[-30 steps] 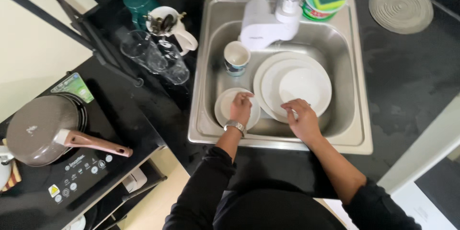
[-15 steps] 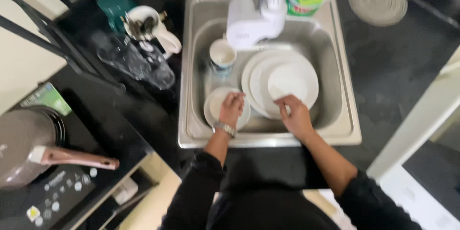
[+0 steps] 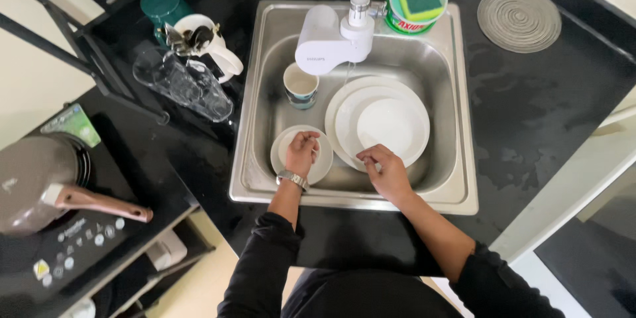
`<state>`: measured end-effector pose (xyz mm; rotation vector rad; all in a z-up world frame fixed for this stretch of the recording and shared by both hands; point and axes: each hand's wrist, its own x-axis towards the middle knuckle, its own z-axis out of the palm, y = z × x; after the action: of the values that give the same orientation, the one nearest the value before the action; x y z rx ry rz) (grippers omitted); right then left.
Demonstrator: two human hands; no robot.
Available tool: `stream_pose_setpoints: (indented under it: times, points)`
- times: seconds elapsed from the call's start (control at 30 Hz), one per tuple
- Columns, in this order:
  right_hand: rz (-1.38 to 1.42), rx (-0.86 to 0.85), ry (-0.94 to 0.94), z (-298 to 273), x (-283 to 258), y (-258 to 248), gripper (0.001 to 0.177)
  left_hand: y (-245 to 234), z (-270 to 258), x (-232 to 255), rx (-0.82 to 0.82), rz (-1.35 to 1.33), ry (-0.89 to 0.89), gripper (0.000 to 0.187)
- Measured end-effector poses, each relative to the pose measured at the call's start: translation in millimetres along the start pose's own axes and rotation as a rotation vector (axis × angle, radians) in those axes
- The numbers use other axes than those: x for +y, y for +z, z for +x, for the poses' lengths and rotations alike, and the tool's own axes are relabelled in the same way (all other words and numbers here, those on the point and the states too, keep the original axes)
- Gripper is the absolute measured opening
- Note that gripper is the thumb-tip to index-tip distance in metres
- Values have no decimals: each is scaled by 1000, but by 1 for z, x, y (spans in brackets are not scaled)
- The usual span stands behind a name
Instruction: The person washes several dishes in a kitchen sink using running water from a faucet. They rinse a mug, a small bowl, a larger bowl, and a plate, handling each item individually under the stream before placing them aside.
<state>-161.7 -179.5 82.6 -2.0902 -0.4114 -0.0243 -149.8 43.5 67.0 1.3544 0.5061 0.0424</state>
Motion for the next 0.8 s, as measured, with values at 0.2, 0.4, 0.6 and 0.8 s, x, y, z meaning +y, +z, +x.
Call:
stream_pose_setpoints:
  times: [0.2,0.4,0.6,0.8]
  points:
    - [81,-70,6,5,10,2,19,-1,0,-6,71,250,93,21]
    - [61,-123,-5,4,13,3,19,-2,-5,-9,21,404,185,24]
    - [16,-69,-45,7,11,1,16,1,0,-14,-49,516,224,24]
    - [-13,-88,-79,10,6,4,15,-3,1,-22,-146,438,142,24]
